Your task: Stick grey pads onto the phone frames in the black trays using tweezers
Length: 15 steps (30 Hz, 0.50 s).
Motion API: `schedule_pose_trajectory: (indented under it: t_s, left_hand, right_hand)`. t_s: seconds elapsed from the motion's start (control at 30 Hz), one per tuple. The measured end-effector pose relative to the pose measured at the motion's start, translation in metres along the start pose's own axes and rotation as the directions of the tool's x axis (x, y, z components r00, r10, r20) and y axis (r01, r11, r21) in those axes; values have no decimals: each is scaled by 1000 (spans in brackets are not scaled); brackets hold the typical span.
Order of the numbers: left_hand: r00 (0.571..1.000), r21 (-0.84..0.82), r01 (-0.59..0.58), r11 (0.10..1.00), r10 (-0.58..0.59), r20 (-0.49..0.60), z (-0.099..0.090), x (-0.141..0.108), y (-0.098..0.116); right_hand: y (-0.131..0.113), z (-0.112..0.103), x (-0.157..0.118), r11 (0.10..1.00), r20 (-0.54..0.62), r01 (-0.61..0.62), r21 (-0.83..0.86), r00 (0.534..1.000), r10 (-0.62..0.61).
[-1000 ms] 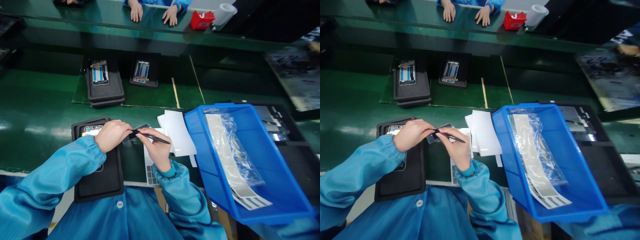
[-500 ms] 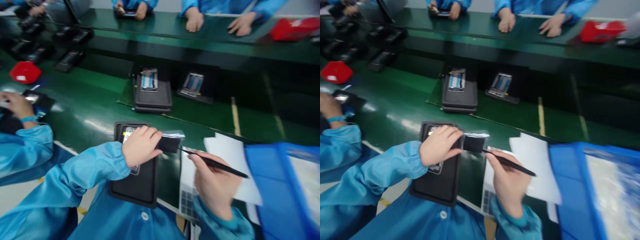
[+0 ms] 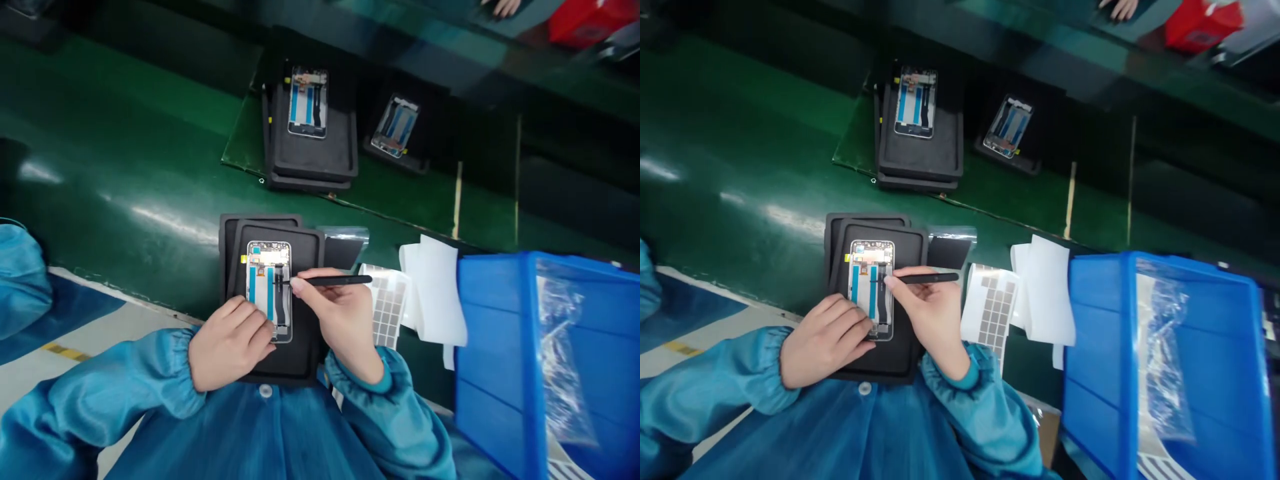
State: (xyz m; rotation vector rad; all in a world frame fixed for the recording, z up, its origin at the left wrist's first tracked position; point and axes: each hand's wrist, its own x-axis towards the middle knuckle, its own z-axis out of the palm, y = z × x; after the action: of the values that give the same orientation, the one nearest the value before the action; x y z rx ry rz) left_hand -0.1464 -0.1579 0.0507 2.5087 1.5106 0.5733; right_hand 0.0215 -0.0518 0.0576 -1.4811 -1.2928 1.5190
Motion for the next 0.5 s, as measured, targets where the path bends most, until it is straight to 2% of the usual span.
schedule_pose_trajectory:
  t_s: [0.1, 0.17, 0.3, 0.4, 0.5]
  left_hand:
    - [998, -55, 57, 997, -57, -8, -1, 1, -1]
    - [990, -79, 125, 989, -130, -58, -3, 0, -7]
    - [948, 10, 285, 959, -280, -152, -5, 5, -22]
    - [946, 102, 316, 943, -304, -114, -4, 11, -28]
    - [946, 128, 320, 939, -311, -87, -4, 13, -29]
  right_hand:
    - [-6, 12, 1, 999, 7, -7, -39, 1000, 7]
    - [-8, 16, 3, 998, 11, -4, -58, 1000, 4]
    - [-8, 18, 10, 996, 9, 18, -87, 1000, -17]
    - [-6, 18, 15, 998, -34, 35, -59, 999, -37]
    - [-5, 19, 18, 999, -49, 40, -34, 998, -41]
